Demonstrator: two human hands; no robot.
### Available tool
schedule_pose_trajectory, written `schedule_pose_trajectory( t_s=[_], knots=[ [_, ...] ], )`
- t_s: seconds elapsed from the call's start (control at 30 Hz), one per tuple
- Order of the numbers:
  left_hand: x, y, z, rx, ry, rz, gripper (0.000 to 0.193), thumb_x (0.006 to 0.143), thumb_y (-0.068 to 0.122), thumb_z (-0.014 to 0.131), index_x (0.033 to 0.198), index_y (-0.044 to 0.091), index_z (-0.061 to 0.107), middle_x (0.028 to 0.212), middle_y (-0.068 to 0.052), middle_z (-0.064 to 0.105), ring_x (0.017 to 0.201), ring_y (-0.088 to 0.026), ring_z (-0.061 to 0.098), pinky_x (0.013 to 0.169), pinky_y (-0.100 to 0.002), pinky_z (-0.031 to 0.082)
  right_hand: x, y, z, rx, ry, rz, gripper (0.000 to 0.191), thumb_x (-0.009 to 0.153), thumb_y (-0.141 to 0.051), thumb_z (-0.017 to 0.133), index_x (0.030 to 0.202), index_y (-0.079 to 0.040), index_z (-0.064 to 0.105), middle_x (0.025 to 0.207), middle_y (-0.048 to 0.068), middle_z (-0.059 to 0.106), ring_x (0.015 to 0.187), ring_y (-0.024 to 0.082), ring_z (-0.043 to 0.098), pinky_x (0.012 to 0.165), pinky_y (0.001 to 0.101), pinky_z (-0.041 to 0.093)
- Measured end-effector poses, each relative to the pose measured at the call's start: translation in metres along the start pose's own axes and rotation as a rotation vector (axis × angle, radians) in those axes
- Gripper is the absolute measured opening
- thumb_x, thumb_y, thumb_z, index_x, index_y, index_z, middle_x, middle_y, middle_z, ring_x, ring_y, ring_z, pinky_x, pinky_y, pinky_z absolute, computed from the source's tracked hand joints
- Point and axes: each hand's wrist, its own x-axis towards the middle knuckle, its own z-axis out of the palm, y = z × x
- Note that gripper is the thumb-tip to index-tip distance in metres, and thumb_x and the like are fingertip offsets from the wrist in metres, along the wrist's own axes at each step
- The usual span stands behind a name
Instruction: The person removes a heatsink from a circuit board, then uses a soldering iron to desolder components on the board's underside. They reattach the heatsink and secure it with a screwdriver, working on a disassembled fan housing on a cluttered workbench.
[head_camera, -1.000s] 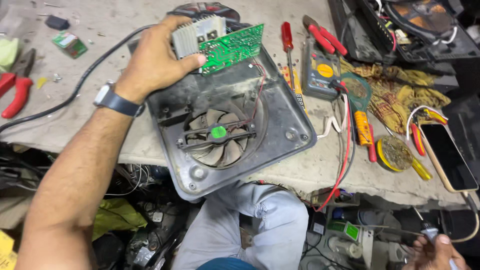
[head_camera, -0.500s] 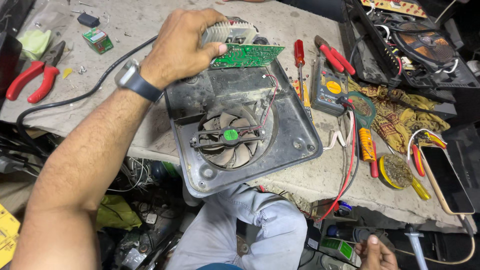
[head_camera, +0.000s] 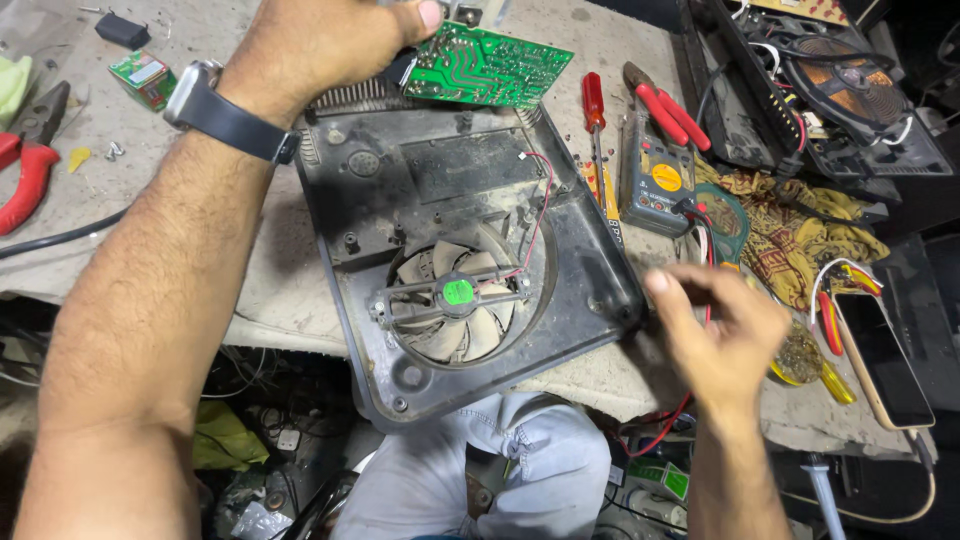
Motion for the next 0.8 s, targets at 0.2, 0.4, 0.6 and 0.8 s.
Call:
schedule_pose_trajectory(
  t_s=[0.2,0.4,0.6,0.8],
  knots=[
    [-0.036,0.015,-0.006,0.165,0.080,0.579,0.030,0.082,0.010,0.085,0.108,0.001,0.074,0.088,-0.017,0.072,0.078,-0.035,0.066,0.064,-0.047,0.051,0.123,-0.005,0.077,-0.050,-0.279,0.056,0.024,0.090,-0.026,0.083,0.102,-0.005,0.079,0.080,0.004,0.076,0.070,0.009,0.068,0.065,0.0249,0.052],
    [-0.067,0.002,-0.002,0.227,-0.042,0.686,0.052,0.060,0.000,0.076,0.111,0.000,0.069,0.114,-0.013,0.073,0.098,-0.033,0.067,0.080,-0.043,0.057,0.145,0.001,0.116,-0.487,-0.407,-0.115,0.029,0.078,-0.034,0.082,0.096,-0.011,0.080,0.079,0.013,0.074,0.073,0.034,0.071,0.066,0.0492,0.053],
    [-0.064,-0.008,0.004,0.089,-0.207,0.521,0.042,0.079,0.019,0.085,0.112,0.000,0.070,0.117,-0.015,0.071,0.102,-0.034,0.067,0.079,-0.044,0.057,0.146,0.018,0.133,-0.693,-0.504,-0.074,0.023,0.081,-0.032,0.077,0.089,-0.011,0.080,0.085,0.017,0.071,0.079,0.038,0.070,0.072,0.0523,0.055],
    [-0.067,-0.010,0.012,-0.132,0.122,0.425,0.025,0.102,0.011,0.079,0.121,-0.001,0.069,0.119,-0.017,0.073,0.108,-0.028,0.072,0.091,-0.038,0.059,0.154,0.028,0.123,-0.301,-0.339,-0.091,0.031,0.096,-0.034,0.071,0.095,-0.003,0.075,0.082,0.015,0.073,0.071,0.029,0.069,0.066,0.0469,0.053]
  ],
)
